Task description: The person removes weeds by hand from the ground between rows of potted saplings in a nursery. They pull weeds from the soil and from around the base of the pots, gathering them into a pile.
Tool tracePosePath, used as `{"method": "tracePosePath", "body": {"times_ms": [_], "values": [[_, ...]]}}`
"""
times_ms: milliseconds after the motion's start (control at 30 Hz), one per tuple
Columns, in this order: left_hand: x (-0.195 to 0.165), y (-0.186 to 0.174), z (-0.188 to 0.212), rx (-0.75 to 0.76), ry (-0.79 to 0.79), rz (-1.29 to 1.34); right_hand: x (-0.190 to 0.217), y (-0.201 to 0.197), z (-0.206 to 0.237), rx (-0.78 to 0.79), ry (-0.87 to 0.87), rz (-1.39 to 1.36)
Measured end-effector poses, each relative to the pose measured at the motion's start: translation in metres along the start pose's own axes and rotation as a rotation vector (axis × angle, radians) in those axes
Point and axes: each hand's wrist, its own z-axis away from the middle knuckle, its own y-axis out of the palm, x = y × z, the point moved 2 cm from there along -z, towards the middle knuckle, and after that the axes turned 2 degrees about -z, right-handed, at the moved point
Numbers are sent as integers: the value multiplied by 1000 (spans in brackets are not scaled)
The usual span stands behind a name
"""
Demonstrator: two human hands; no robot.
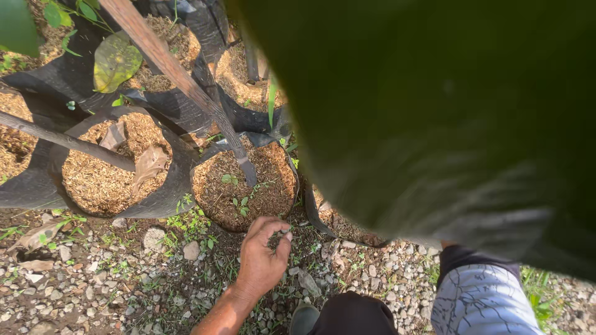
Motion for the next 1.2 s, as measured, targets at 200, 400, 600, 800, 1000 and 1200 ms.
{"method": "tracePosePath", "body": {"times_ms": [200,400,600,800,1000,1200], "values": [[-2,-4,-21,-69,45,0,-43,-19,4,-354,59,-578],[5,5,-23,-60,21,20,-68,-23,-24,-202,100,-430],[12,2,-17,-1,5,17,-48,-8,-52,-201,56,-335],[8,-5,-21,-4,-50,-1,-29,5,-76,-241,53,-421],[1,-3,-19,-45,-22,-19,-15,6,-88,-244,44,-421],[0,-5,-14,-48,-20,-4,-31,-10,-69,-266,16,-414]]}}
